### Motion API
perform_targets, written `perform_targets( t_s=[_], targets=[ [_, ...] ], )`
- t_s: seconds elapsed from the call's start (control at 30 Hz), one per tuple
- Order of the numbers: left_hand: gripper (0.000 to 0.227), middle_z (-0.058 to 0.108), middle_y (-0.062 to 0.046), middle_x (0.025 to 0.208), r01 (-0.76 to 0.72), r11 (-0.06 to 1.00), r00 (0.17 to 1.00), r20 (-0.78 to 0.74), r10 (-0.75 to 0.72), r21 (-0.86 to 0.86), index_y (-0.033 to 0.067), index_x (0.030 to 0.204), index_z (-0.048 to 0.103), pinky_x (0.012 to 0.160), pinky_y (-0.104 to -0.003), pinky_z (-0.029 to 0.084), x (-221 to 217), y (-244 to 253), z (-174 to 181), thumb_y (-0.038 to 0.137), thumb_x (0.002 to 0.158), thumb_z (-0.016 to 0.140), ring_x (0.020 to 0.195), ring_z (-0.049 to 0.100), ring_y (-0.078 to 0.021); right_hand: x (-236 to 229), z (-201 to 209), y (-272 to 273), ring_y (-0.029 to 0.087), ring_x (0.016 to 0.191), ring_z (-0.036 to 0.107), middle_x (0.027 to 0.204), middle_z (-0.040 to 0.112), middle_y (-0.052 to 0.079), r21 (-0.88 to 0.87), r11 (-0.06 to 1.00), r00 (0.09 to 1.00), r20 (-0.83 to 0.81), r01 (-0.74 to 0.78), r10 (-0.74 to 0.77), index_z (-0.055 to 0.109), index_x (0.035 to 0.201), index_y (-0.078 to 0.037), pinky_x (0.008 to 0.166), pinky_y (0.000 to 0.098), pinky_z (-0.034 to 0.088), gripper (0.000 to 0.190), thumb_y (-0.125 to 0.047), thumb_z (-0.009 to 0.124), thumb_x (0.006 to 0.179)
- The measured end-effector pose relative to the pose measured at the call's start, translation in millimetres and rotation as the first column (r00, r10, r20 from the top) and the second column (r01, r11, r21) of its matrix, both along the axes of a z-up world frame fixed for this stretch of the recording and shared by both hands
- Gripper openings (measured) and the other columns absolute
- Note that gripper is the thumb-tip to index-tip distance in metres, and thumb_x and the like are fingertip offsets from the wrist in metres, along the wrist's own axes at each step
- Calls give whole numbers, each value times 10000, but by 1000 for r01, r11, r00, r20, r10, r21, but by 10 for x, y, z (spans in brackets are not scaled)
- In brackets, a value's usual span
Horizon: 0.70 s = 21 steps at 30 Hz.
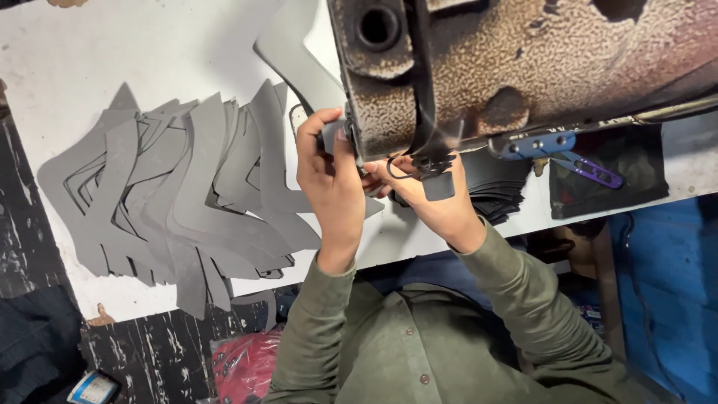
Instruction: The person sews gray material pieces using a sewing machine, guiding each piece under the needle and stacking the finished items. They also use scissors to trim threads and occasionally adjust the camera.
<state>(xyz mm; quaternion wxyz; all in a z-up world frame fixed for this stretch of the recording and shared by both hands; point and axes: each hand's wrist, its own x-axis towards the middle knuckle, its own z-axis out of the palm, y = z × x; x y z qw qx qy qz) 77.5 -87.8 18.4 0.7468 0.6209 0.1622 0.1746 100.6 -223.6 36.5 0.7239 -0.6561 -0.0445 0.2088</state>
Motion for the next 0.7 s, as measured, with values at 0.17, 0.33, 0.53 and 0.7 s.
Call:
perform_targets(
  t_s=[0.17, 0.33, 0.53, 0.7],
  targets=[
    [153, 597, 14, 1070, -122, 972, 992, 9, 123, 203, 62, 1270, 601, 661, -223, 377, 146, -44, 19, 61, 1129, 542, 750, 428, -31, -17, -85, -244, 145, 864, 763, 964, 780, 102, 41, 999, 999, 42, 18, -20, 727, 1063, 55, 758, 291, 643, 156, -57, 637, 1002],
    [243, 524, 32, 955, -72, 994, 997, 4, 72, 87, 65, 1390, 586, 613, -237, 329, 75, 46, -163, 100, 1150, 561, 696, 384, -32, 126, -1170, -976, 231, 768, 592, 855, 643, 155, -571, 748, 877, 480, 339, -30, 660, 933, 48, 714, 380, 491, 136, -60, 619, 1006],
    [399, 617, -59, 1172, -101, 859, 986, -66, 154, 501, 59, 1474, 505, 859, -326, 488, -358, 408, -541, 159, 1099, 597, 1045, 606, -162, 773, -2135, -1697, 368, 875, 635, 935, 671, 198, -770, 516, 710, 597, 375, 375, 681, 982, 8, 856, 502, 503, 171, -149, 619, 1001],
    [507, 493, -169, 1418, 3, 426, 937, -151, 315, 905, 46, 1434, 515, 1126, -511, 331, -703, 691, -910, 191, 985, 701, 1349, 415, -369, 1036, -2283, -1612, 370, 925, 629, 991, 676, 195, -778, 502, 672, 604, 378, 428, 685, 1030, 1, 883, 503, 490, 194, -178, 621, 996]
  ],
)
